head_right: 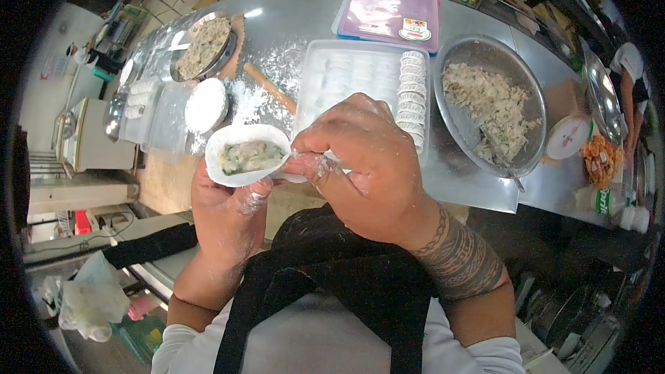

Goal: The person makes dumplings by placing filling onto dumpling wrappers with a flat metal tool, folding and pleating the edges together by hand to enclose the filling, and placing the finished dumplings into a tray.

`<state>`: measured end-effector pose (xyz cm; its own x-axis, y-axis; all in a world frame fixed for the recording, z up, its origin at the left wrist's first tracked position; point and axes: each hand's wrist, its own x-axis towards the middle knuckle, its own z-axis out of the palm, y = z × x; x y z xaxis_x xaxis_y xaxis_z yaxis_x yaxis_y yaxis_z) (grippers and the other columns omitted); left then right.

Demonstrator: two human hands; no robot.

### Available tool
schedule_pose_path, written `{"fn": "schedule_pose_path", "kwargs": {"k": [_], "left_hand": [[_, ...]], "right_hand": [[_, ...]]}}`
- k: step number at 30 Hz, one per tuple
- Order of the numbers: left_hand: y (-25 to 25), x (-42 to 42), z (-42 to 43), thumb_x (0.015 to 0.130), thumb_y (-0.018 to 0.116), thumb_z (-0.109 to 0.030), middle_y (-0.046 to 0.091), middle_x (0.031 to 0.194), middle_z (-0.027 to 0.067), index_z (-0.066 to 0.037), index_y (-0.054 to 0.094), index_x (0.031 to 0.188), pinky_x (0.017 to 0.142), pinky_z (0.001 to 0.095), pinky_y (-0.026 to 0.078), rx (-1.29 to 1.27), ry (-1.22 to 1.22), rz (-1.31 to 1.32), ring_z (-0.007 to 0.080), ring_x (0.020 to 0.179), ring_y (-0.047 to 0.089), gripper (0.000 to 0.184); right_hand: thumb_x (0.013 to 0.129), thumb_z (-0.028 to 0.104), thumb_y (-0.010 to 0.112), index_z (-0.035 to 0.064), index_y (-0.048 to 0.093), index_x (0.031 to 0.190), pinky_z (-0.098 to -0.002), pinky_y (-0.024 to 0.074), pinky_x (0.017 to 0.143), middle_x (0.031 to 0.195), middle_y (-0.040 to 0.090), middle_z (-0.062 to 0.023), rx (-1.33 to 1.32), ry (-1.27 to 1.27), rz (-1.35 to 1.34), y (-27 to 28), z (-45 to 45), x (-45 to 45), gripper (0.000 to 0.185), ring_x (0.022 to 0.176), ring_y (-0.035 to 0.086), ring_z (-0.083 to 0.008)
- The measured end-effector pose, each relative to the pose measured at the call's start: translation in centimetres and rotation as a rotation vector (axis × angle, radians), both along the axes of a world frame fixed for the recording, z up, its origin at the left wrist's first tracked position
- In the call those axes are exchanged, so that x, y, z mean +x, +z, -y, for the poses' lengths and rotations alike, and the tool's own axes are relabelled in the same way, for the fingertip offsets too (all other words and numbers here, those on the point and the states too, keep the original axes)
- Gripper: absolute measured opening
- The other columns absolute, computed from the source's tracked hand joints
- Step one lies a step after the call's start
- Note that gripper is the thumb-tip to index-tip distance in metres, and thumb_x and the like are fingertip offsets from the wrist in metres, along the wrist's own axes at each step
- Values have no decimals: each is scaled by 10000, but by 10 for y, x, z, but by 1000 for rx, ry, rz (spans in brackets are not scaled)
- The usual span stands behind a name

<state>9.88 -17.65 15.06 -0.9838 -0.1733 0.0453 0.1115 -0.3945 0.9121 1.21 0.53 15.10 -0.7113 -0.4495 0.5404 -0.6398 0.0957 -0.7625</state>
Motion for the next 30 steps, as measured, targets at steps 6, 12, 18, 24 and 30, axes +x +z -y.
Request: {"fn": "schedule_pose_path", "kwargs": {"k": [6,12,18,24,30], "left_hand": [[-2,-7,31,819,887,-220,708,1175,136,9,578,1270,949,404,585,-133,-45,37,244,1074,706,593],[-2,-13,42,864,808,-1,724,1147,112,40,612,1238,965,338,556,-65,-129,-23,172,1052,698,425],[3,-15,37,879,796,-10,719,1157,125,50,607,1250,977,354,552,-50,-206,-60,185,1066,696,420],[11,-13,20,829,882,-263,724,1141,128,25,622,1229,948,373,565,-193,-190,36,218,1048,707,557],[10,-14,-11,832,879,-240,722,1137,139,24,612,1235,929,363,569,-174,-129,1,212,1039,707,551]], "right_hand": [[847,160,790,55,717,928,-401,481,805,910,713,-105,-25,-31,43,-4,25,5,151,857,649,-300],[839,161,794,59,723,924,-405,480,810,918,720,-90,-9,-82,8,-3,31,13,151,868,651,-292],[821,174,800,64,725,931,-403,479,810,919,718,-87,30,-149,-10,-1,23,18,173,867,651,-291],[830,163,786,63,733,918,-401,477,803,898,709,-93,-18,-138,42,0,5,18,143,856,643,-294],[833,170,782,72,739,923,-394,471,811,888,707,-87,-3,-63,32,2,-24,15,140,855,636,-290]]}}
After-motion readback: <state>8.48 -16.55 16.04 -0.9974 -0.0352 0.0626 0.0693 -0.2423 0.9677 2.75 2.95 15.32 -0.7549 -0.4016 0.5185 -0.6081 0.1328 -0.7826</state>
